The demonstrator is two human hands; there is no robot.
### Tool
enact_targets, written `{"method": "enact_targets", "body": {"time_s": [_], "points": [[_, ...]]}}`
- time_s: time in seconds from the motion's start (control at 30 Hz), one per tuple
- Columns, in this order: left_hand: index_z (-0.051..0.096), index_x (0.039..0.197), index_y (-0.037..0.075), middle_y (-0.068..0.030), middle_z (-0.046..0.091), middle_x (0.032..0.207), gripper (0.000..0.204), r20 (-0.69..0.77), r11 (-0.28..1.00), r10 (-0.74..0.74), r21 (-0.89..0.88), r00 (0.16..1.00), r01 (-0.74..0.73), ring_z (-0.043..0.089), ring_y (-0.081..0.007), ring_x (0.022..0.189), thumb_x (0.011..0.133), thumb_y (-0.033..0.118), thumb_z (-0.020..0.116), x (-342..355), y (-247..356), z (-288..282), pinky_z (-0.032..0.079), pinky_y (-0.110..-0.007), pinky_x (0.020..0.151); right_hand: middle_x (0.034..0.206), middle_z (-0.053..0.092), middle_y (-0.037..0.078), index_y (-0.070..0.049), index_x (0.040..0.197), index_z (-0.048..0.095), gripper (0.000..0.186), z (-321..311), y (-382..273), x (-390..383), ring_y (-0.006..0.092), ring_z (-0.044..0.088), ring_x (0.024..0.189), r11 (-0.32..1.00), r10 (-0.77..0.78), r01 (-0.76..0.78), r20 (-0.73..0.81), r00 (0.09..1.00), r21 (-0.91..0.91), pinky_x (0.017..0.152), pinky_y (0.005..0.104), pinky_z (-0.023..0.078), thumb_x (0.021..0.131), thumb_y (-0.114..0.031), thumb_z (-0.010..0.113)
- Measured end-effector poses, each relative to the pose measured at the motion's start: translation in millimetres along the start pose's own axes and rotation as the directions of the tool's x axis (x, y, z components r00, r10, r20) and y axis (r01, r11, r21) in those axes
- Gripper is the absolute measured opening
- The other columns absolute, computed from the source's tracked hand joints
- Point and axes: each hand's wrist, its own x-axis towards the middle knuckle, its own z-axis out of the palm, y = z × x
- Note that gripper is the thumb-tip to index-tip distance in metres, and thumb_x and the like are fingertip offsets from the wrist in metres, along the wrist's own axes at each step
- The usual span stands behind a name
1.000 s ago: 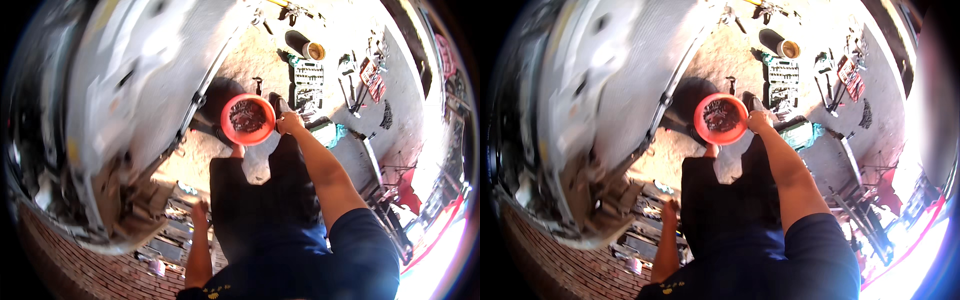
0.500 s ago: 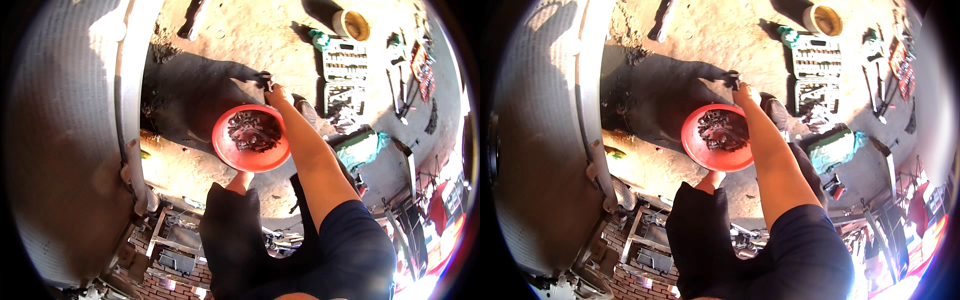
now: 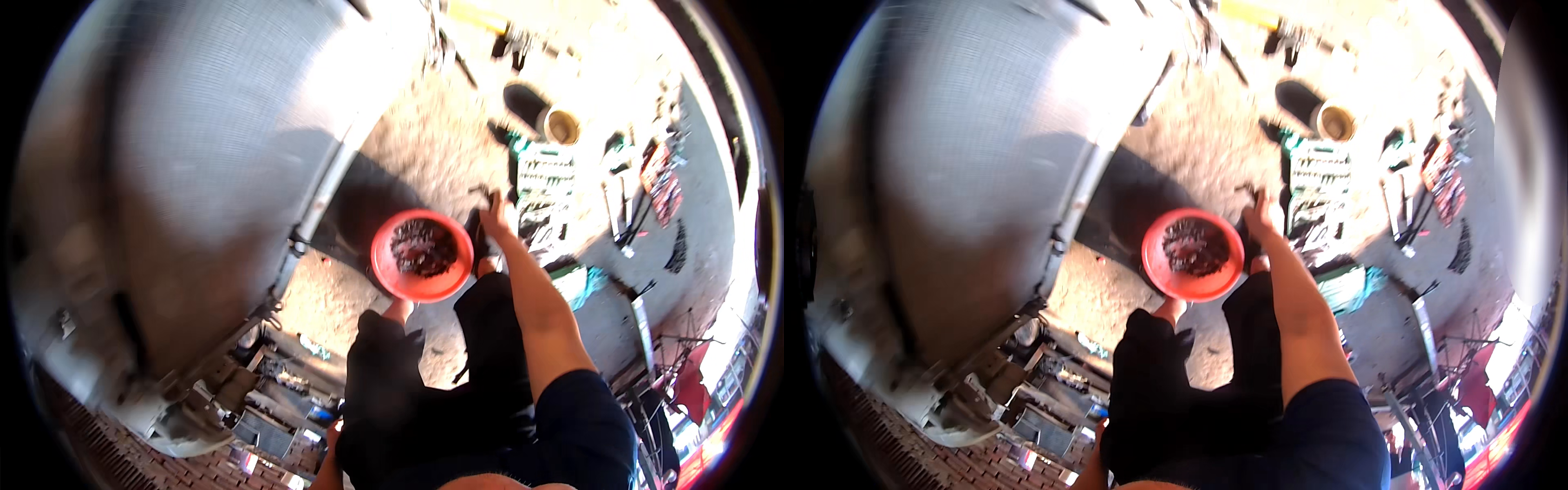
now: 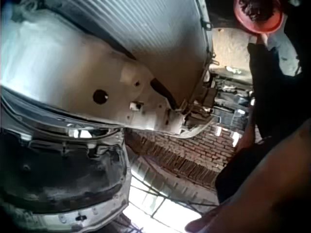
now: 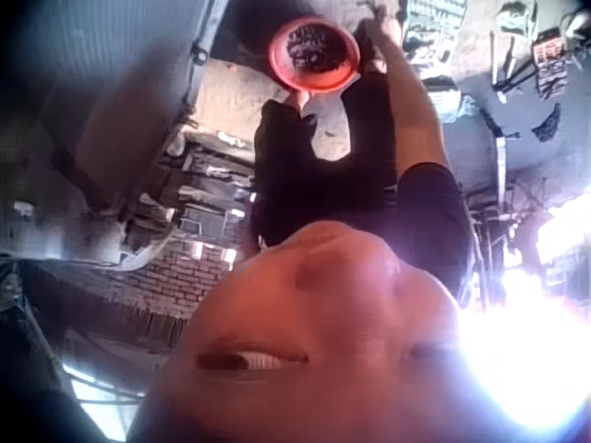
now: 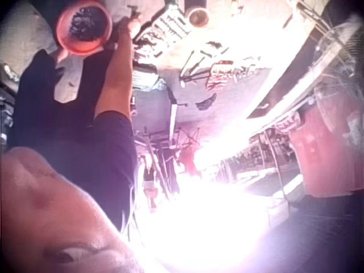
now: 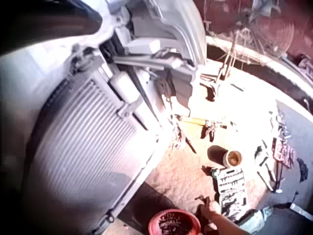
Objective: The person works on the front section of a car, first manipulating a red bucket of fasteners and then positioning a large metal support beam onto the front chassis.
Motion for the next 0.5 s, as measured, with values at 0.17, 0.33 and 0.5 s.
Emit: {"method": "enact_targets", "body": {"time_s": [0.17,0.33,0.5], "points": [[0.068,0.114,0.001,-0.0097,0.074,0.100,0.028,-0.221,0.528,-0.216,-0.846,0.951,-0.077,0.070,-0.0191,0.085,0.101,0.025,0.060,23,87,-92,0.056,-0.033,0.074,0.082,0.065,0.027,-0.001,0.114,0.059,0.026,-204,-122,-189,0.0465,0.066,0.078,0.639,-0.753,0.751,-0.333,0.567,-0.167,0.065,0.0523,0.051,0.099,-0.022,0.055],[0.063,0.127,-0.003,-0.0110,0.072,0.108,0.032,-0.375,0.304,0.139,-0.865,0.917,-0.399,0.068,-0.0183,0.095,0.105,0.019,0.058,13,224,-210,0.054,-0.031,0.088,0.077,0.063,0.023,-0.001,0.101,0.056,0.024,-317,-255,-346,0.0441,0.065,0.075,0.847,-0.453,0.427,0.012,0.891,0.316,0.064,0.0459,0.050,0.103,-0.025,0.053],[0.065,0.124,-0.002,-0.0095,0.072,0.107,0.025,-0.483,0.310,0.394,-0.731,0.782,-0.608,0.068,-0.0185,0.099,0.102,0.008,0.058,-25,283,-297,0.052,-0.032,0.092,0.073,0.057,0.010,-0.002,0.101,0.054,0.023,-359,-348,-419,0.0214,0.057,0.061,0.608,-0.551,0.535,-0.173,0.817,0.586,0.059,0.0353,0.045,0.108,-0.024,0.048]]}}
